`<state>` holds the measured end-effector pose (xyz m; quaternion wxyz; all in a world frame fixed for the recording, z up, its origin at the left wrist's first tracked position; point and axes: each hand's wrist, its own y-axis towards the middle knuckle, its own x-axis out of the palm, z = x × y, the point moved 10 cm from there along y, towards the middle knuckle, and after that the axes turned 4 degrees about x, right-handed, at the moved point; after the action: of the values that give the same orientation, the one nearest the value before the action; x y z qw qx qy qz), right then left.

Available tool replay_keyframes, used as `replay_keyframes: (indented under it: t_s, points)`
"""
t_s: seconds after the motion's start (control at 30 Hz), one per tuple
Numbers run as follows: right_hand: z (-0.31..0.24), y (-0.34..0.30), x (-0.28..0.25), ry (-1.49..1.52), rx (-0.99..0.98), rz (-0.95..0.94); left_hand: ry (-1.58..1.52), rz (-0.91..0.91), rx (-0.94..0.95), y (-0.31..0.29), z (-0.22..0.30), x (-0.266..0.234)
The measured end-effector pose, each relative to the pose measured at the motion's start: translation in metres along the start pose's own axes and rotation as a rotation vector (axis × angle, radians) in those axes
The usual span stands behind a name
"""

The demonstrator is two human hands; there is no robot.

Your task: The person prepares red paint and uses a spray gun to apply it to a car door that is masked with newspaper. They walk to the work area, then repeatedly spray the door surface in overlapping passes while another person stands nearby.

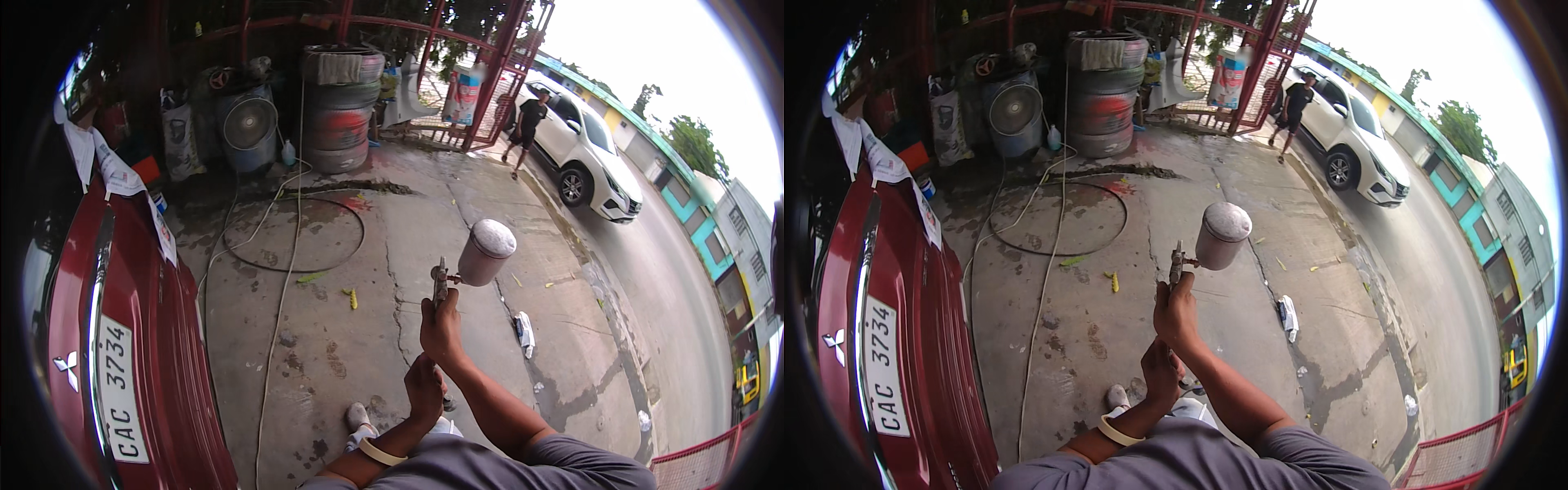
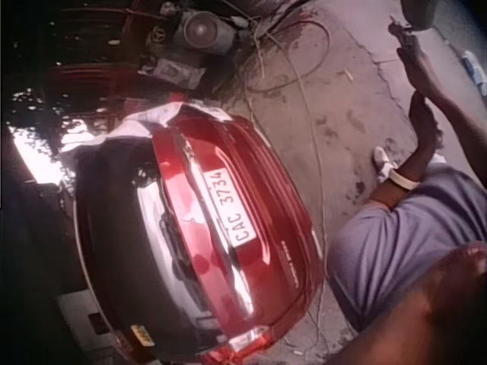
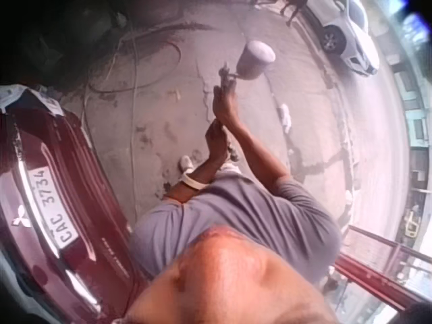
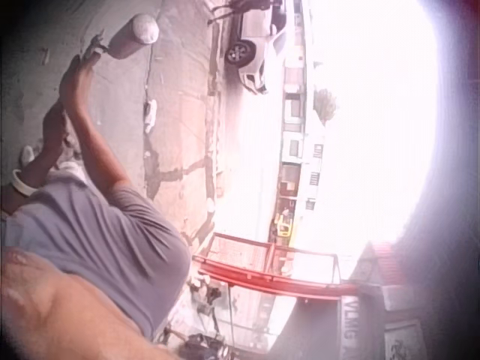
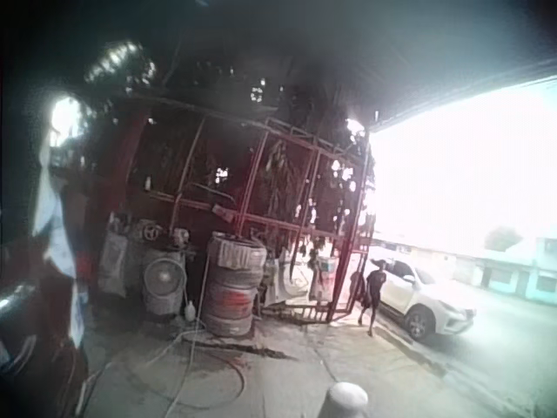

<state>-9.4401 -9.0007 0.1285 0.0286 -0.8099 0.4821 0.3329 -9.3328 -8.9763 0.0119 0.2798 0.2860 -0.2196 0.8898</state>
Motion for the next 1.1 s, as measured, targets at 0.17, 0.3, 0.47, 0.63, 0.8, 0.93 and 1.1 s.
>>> replay_keyframes:
  t_s: [0.17,0.3,0.47,0.63,0.8,0.93,1.1]
  points:
    - [0.002,0.097,0.09,0.146,0.062,-0.055,0.096,0.052,-0.019,0.113,0.054,-0.028]
    - [0.011,0.186,0.15,0.181,0.088,-0.131,0.169,-0.174,-0.025,0.227,0.037,-0.03]
    - [0.024,0.299,0.218,0.141,-0.25,-0.118,0.15,-0.139,-0.035,0.366,0.057,-0.025]
    - [0.016,0.387,0.301,0.279,-0.075,-0.413,0.243,-0.081,-0.031,0.487,0.101,-0.039]
    - [0.001,0.458,0.383,0.224,-0.085,-0.5,0.079,-0.043,0.008,0.581,0.115,-0.077]
    - [-0.023,0.498,0.452,0.286,-0.181,-0.535,-0.018,-0.044,0.025,0.645,0.144,-0.111]
    - [-0.068,0.549,0.551,0.212,-0.157,-0.616,-0.021,-0.145,0.038,0.738,0.192,-0.168]
